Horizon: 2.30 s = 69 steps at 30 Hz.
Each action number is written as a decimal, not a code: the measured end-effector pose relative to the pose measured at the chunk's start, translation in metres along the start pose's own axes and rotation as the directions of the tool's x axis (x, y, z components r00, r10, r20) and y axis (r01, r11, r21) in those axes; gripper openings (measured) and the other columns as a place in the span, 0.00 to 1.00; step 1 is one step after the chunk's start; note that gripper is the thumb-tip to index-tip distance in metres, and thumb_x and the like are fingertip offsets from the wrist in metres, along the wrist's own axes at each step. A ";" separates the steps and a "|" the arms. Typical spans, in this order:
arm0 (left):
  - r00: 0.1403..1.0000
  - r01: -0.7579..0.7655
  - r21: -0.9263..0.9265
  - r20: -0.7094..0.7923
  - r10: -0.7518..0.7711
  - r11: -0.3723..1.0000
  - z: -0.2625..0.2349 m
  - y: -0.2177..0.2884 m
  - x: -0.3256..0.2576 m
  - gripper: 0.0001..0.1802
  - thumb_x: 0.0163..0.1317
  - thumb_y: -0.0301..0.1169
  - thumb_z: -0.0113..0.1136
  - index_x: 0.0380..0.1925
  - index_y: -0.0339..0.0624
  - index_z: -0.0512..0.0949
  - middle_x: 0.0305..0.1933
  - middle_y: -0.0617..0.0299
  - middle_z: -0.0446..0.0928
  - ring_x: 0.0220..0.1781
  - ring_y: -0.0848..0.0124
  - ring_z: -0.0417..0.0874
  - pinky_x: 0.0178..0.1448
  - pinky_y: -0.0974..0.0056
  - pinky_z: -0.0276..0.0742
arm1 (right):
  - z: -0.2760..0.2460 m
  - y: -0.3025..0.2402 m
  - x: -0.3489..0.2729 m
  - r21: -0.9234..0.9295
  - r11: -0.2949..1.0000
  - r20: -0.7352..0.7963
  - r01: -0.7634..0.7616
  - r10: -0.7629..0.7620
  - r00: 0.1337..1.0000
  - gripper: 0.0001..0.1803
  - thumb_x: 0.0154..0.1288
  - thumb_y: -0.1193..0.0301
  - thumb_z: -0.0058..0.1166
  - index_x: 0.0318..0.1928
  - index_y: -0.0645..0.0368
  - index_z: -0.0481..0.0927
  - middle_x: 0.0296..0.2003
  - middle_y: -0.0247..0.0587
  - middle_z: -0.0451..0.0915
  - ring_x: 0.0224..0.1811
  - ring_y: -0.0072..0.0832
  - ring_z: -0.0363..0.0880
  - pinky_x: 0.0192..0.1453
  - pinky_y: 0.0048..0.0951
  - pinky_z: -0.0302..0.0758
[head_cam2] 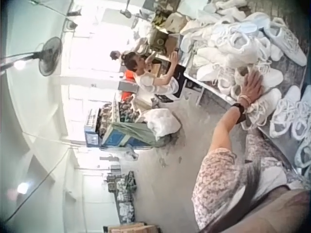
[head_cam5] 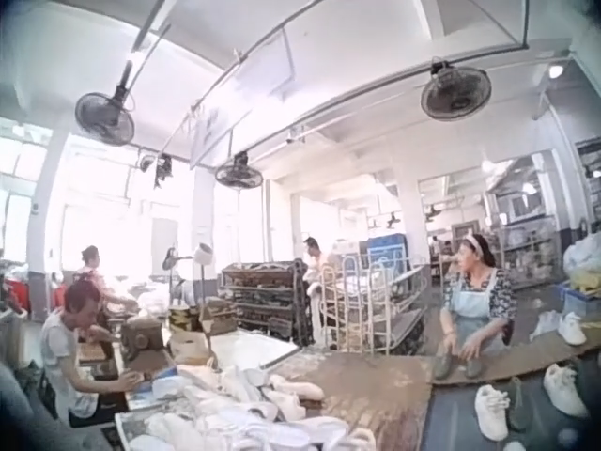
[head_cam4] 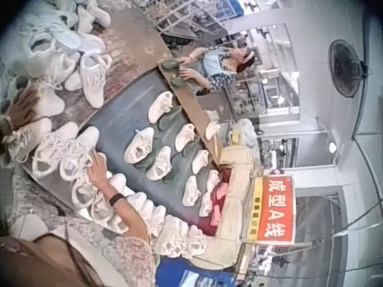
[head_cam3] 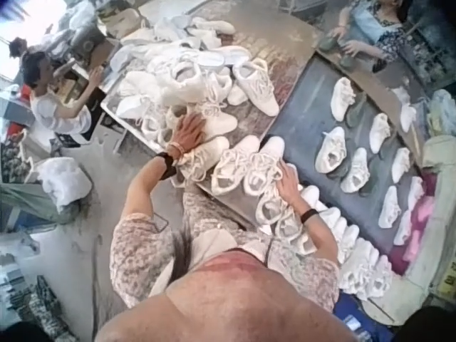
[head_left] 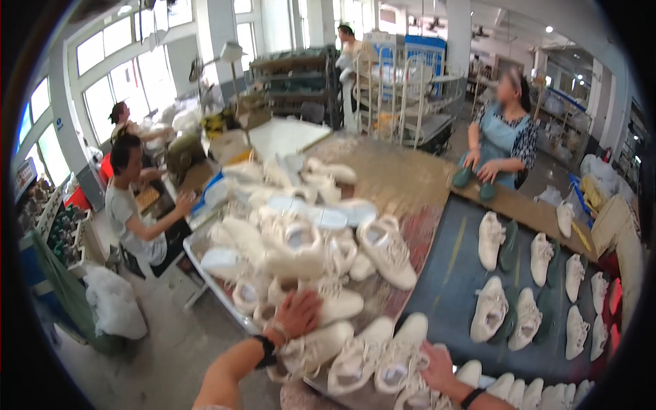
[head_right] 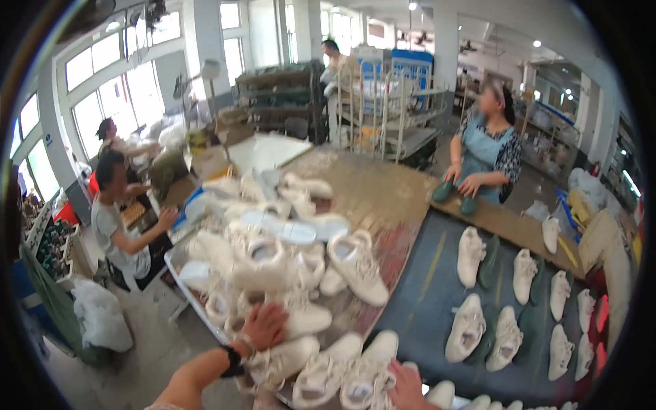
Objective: Sorting and moving white shoes from a large pile onto a conveyor belt.
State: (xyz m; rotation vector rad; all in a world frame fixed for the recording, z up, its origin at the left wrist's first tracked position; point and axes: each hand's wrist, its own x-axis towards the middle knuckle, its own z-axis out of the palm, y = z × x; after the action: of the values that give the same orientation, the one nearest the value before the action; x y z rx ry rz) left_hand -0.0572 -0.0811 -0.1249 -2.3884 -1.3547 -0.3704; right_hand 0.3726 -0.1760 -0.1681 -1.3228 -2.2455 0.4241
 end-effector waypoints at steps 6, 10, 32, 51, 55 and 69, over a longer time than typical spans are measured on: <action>0.999 0.001 0.055 -0.038 0.001 0.998 0.032 -0.007 0.004 0.29 0.59 0.42 0.50 0.62 0.50 0.69 0.69 0.59 0.63 0.74 0.61 0.55 0.75 0.44 0.40 | 0.000 0.005 0.003 -0.012 1.000 -0.037 0.019 -0.019 0.999 0.32 0.49 0.68 0.51 0.58 0.63 0.71 0.63 0.48 0.68 0.56 0.44 0.71 0.62 0.43 0.64; 0.998 0.021 0.084 -0.055 -0.017 0.996 0.022 -0.008 0.014 0.28 0.60 0.40 0.48 0.63 0.49 0.68 0.70 0.58 0.61 0.75 0.59 0.55 0.75 0.44 0.39 | -0.002 0.007 0.014 -0.044 0.992 -0.128 0.120 -0.125 0.984 0.28 0.52 0.70 0.50 0.56 0.64 0.73 0.59 0.48 0.72 0.56 0.42 0.72 0.61 0.41 0.66; 0.997 0.074 -0.399 0.049 -0.059 0.914 -0.010 0.051 -0.010 0.20 0.63 0.37 0.55 0.51 0.38 0.76 0.62 0.50 0.70 0.69 0.53 0.63 0.69 0.52 0.61 | 0.006 -0.007 -0.007 0.069 0.998 -0.213 -0.002 0.017 0.977 0.10 0.61 0.71 0.51 0.37 0.65 0.82 0.48 0.47 0.78 0.51 0.43 0.75 0.59 0.40 0.67; 0.704 0.657 -0.530 0.177 -0.688 0.536 -0.049 0.091 -0.147 0.25 0.60 0.33 0.61 0.58 0.41 0.70 0.60 0.48 0.69 0.60 0.53 0.73 0.61 0.58 0.69 | -0.005 -0.120 0.000 -0.145 0.983 -0.015 0.113 -0.116 0.993 0.18 0.48 0.68 0.65 0.39 0.63 0.78 0.36 0.41 0.78 0.47 0.36 0.72 0.52 0.35 0.69; 0.700 0.626 -0.533 0.061 -0.712 0.570 -0.047 0.089 -0.133 0.14 0.56 0.32 0.63 0.43 0.43 0.80 0.50 0.52 0.74 0.50 0.57 0.76 0.53 0.59 0.72 | 0.014 -0.108 -0.003 -0.292 0.953 0.103 0.080 -0.052 0.993 0.19 0.43 0.65 0.68 0.34 0.61 0.76 0.33 0.40 0.77 0.47 0.36 0.69 0.53 0.36 0.63; 0.752 0.562 -0.544 0.021 -0.659 0.624 -0.019 0.121 -0.068 0.13 0.57 0.39 0.64 0.32 0.41 0.78 0.45 0.50 0.75 0.48 0.50 0.74 0.51 0.52 0.71 | 0.000 -0.111 -0.011 -0.281 0.958 0.077 0.058 -0.038 0.996 0.16 0.47 0.64 0.66 0.32 0.59 0.77 0.34 0.39 0.78 0.44 0.35 0.70 0.50 0.37 0.63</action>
State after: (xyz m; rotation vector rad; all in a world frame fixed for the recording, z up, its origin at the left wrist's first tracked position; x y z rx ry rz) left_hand 0.0120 -0.1987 -0.1577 -2.0753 -2.1858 -1.2659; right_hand 0.2971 -0.2387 -0.1154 -1.4073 -2.4632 0.1361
